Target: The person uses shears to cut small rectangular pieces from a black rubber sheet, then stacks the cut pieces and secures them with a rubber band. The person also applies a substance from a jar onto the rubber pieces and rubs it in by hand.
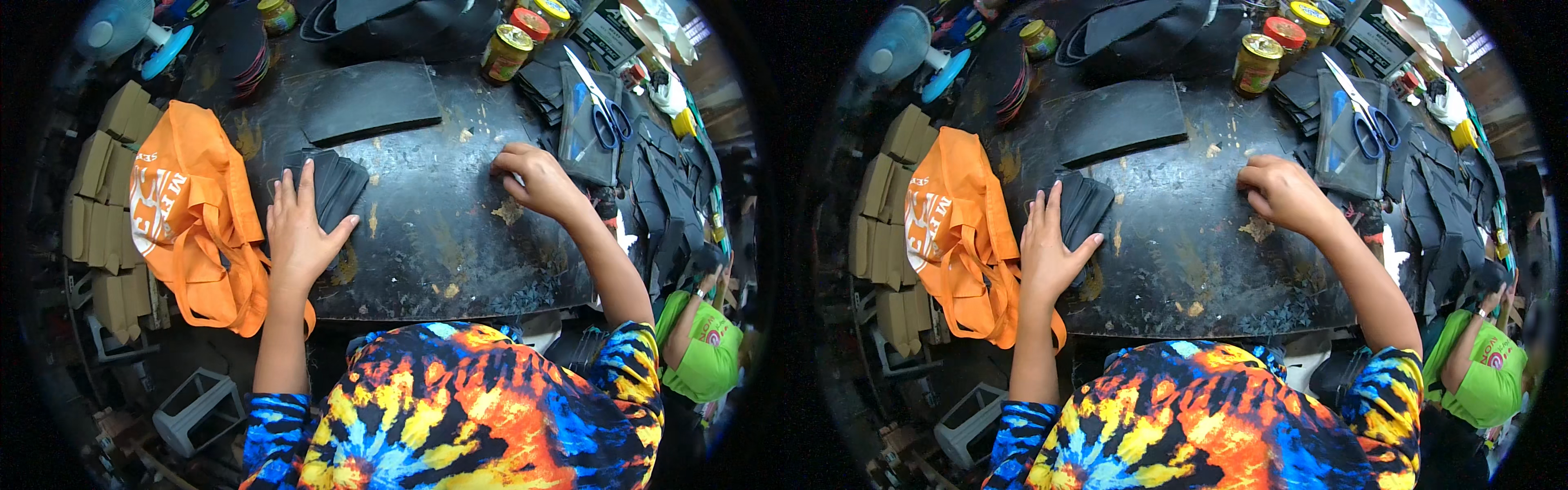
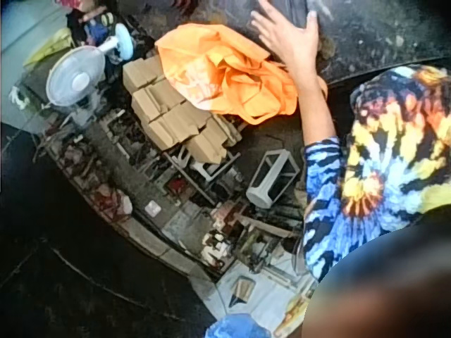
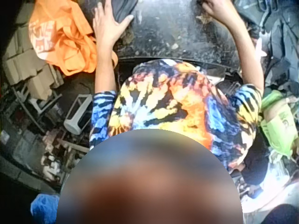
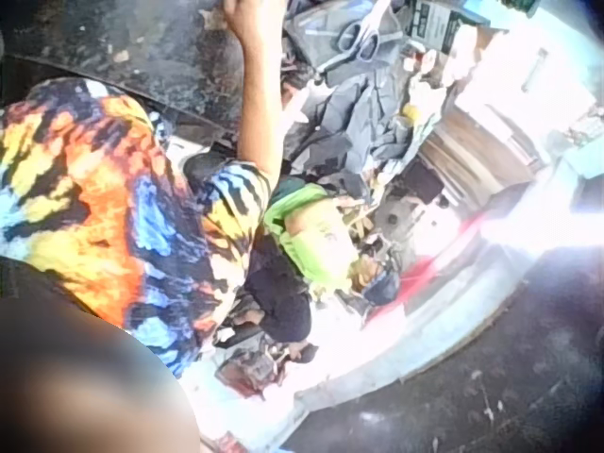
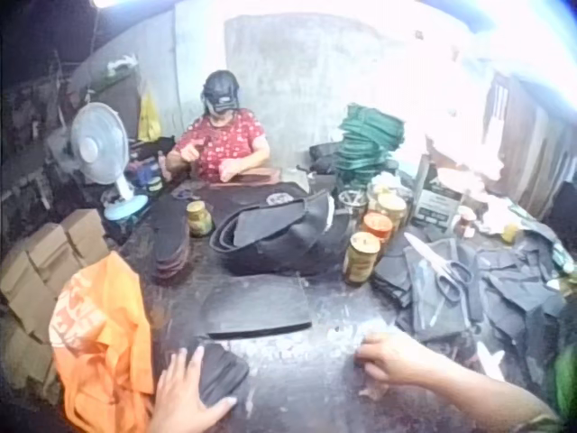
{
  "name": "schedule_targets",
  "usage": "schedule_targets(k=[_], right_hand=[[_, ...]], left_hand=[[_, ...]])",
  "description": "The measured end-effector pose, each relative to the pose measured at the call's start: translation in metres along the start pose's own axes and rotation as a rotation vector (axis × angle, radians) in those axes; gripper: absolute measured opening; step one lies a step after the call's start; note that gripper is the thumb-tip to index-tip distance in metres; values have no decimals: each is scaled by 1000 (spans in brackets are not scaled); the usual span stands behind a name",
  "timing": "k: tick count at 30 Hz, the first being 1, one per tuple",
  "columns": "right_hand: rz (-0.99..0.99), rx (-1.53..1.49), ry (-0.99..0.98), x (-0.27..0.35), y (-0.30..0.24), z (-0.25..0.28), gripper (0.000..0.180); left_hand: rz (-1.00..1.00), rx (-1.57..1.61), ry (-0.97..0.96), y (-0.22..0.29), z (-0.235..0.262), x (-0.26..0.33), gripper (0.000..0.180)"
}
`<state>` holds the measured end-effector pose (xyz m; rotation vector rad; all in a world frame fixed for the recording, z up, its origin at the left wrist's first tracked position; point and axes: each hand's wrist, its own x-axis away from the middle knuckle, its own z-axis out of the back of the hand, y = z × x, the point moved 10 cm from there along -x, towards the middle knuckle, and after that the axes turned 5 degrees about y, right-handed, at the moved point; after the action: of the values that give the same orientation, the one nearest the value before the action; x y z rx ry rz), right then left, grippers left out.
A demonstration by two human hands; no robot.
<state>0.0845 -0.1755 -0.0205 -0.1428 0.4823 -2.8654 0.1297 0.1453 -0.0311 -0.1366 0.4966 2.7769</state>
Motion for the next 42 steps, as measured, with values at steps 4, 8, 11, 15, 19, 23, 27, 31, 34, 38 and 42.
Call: schedule_targets(k=[4,8,11,15,19,23,27,31,34,38,42], right_hand=[[191,-36,391,1,3,38,32],[45,-74,408,-45,32,23,49],[164,12,361,-29,4,-1,55],[186,-93,335,67,-31,-6,43],[5,-271,268,129,-20,16,32],[-98,-205,560,120,6,66,35],[-85,-255,548,67,22,52,36],[-70,-76,307,31,26,15,29],[141,-123,512,1,19,36,30],[-51,5,470,-62,51,18,43],[5,94,499,-34,30,1,39]], left_hand=[[-144,-83,34,25,20,-14,101],[-322,99,-29,69,18,-39,62],[-341,-33,-108,101,-18,-57,49],[-410,-57,-148,140,-53,-49,57],[-601,59,-113,216,-81,-11,68],[-791,302,-198,292,-107,42,73],[-1116,725,-526,330,-92,122,61],[-974,1026,-508,295,-53,115,40],[-722,896,-204,241,-44,62,45],[-802,485,-321,243,-74,85,73],[-806,924,-436,241,-46,99,58]])
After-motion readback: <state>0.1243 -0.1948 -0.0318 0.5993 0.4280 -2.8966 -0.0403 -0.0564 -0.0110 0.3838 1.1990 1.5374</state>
